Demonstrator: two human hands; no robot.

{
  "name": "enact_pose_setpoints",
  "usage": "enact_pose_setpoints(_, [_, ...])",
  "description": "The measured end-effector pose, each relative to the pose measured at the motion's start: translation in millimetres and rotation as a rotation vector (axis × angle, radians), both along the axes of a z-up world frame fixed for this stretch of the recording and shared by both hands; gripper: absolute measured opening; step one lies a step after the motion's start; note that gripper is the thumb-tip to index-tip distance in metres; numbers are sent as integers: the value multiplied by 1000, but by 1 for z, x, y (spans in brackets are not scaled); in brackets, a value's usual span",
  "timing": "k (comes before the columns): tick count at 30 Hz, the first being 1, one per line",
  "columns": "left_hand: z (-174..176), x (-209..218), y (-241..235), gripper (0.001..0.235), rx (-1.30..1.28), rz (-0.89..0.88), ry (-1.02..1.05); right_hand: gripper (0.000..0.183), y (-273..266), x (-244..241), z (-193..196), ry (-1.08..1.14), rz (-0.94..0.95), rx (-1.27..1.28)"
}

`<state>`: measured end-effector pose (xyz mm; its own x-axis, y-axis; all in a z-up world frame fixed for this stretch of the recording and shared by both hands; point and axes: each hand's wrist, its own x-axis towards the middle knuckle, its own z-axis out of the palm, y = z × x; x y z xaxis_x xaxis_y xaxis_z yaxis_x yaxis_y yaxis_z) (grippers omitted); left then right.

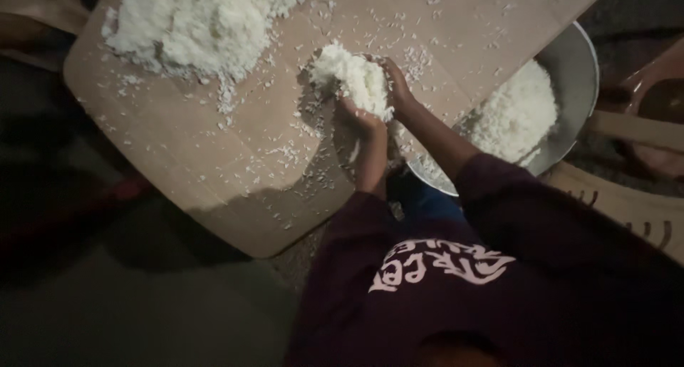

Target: The person repeatedly scoops white rice from a large metal bowl and transfers it onto a flat table surface. They use both hands to gather the rice into a pile on the table, then scoop it back into the bowl, repeating this cycle continuously.

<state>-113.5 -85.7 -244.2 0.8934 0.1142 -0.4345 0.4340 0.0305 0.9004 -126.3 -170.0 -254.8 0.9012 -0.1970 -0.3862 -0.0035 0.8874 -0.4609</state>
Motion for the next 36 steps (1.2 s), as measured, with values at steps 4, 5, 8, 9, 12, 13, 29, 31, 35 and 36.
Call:
enact_pose_setpoints(4, [25, -4, -27, 55, -401, 46, 40, 54, -18, -27, 56, 16, -232, 451])
enact_pose_setpoints(5, [35, -19, -32, 53, -479, 46, 59, 55, -20, -49, 74, 14, -270, 419])
enact_pose_setpoints(8, [76, -75, -27, 50, -596, -13, 142, 58, -11, -121, 128, 10, -414, 350])
enact_pose_setpoints(9, [90, -89, -36, 49, -620, -43, 165, 58, -20, -138, 142, -7, -464, 312])
enact_pose_setpoints(12, [126, -140, -65, 45, -688, -127, 230, 57, -45, -189, 166, -28, -583, 259])
enact_pose_setpoints(13, [135, -161, -63, 44, -681, -157, 255, 56, -43, -211, 166, -19, -620, 269])
enact_pose_setpoints(29, [172, -212, -109, 36, 66, -926, 278, 20, -127, -351, 117, 718, -510, -318])
enact_pose_setpoints(31, [172, -205, -114, 35, 178, -982, 89, 17, -130, -364, 122, 681, -504, -488])
enact_pose_setpoints(35, [186, -196, -136, 34, 207, -902, -322, 20, -155, -377, 132, 913, -519, -771])
enact_pose_setpoints(36, [190, -193, -136, 34, 137, -877, -369, 20, -158, -377, 131, 1009, -501, -840])
